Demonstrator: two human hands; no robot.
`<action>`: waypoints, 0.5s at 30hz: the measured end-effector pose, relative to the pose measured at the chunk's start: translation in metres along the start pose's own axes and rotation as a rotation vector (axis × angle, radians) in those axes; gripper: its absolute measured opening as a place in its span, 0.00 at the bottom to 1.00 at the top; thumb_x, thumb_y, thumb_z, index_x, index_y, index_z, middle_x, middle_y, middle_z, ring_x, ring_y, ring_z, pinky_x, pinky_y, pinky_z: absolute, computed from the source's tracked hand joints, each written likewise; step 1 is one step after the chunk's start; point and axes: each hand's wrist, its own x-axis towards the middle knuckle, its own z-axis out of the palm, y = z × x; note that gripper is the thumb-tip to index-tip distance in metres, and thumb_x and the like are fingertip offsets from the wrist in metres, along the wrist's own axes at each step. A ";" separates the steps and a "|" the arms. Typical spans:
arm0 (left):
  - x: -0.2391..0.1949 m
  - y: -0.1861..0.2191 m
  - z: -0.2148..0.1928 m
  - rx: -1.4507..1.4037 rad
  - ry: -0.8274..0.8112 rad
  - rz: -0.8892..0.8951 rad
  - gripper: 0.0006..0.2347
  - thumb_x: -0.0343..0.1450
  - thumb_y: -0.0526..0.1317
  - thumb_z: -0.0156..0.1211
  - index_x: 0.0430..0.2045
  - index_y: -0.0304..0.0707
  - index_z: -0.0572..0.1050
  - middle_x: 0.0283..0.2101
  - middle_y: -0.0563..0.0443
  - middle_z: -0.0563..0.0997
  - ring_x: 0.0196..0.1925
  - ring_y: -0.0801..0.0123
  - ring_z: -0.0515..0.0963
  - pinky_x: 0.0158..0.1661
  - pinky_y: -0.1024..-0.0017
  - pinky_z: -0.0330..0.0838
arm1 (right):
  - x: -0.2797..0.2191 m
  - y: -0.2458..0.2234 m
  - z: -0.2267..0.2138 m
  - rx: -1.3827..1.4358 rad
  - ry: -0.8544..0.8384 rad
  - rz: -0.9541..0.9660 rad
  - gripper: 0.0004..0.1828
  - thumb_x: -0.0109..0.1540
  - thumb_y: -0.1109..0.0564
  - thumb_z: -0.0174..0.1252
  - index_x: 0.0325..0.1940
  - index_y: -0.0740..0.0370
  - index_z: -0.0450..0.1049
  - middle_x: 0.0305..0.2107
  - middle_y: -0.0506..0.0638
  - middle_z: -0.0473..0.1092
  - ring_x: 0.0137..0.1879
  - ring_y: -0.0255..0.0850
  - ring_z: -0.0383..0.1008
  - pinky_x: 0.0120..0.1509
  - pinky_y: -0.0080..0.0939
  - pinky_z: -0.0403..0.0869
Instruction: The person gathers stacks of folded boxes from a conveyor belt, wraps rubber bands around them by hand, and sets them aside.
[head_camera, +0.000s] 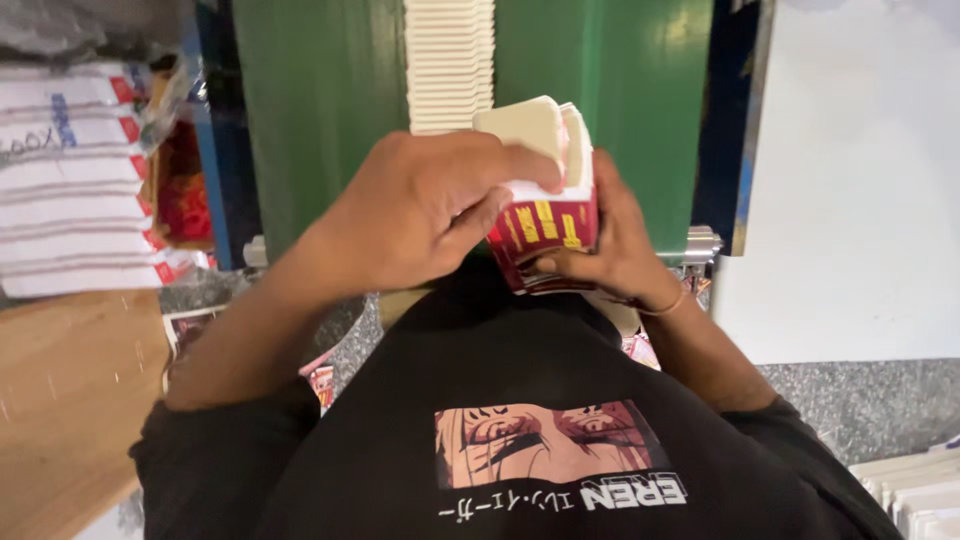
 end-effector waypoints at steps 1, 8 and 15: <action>0.000 0.000 0.009 0.184 0.109 0.107 0.14 0.73 0.32 0.65 0.53 0.50 0.79 0.33 0.53 0.73 0.32 0.69 0.74 0.35 0.68 0.70 | -0.001 -0.001 0.002 0.142 0.037 0.075 0.51 0.49 0.58 0.74 0.73 0.65 0.56 0.57 0.51 0.67 0.64 0.38 0.69 0.72 0.41 0.71; -0.006 -0.016 0.072 -0.098 0.208 0.157 0.06 0.73 0.38 0.67 0.41 0.44 0.76 0.41 0.49 0.74 0.37 0.67 0.78 0.38 0.69 0.75 | -0.004 0.027 -0.002 1.006 0.223 0.385 0.24 0.56 0.53 0.61 0.50 0.74 0.72 0.37 0.62 0.76 0.42 0.49 0.78 0.48 0.46 0.78; -0.019 -0.026 0.133 -0.127 0.477 -0.058 0.08 0.71 0.38 0.75 0.30 0.36 0.78 0.34 0.51 0.75 0.34 0.68 0.78 0.35 0.71 0.73 | 0.001 0.045 0.004 1.133 0.593 0.273 0.15 0.61 0.57 0.59 0.49 0.68 0.74 0.35 0.54 0.74 0.42 0.44 0.76 0.52 0.45 0.77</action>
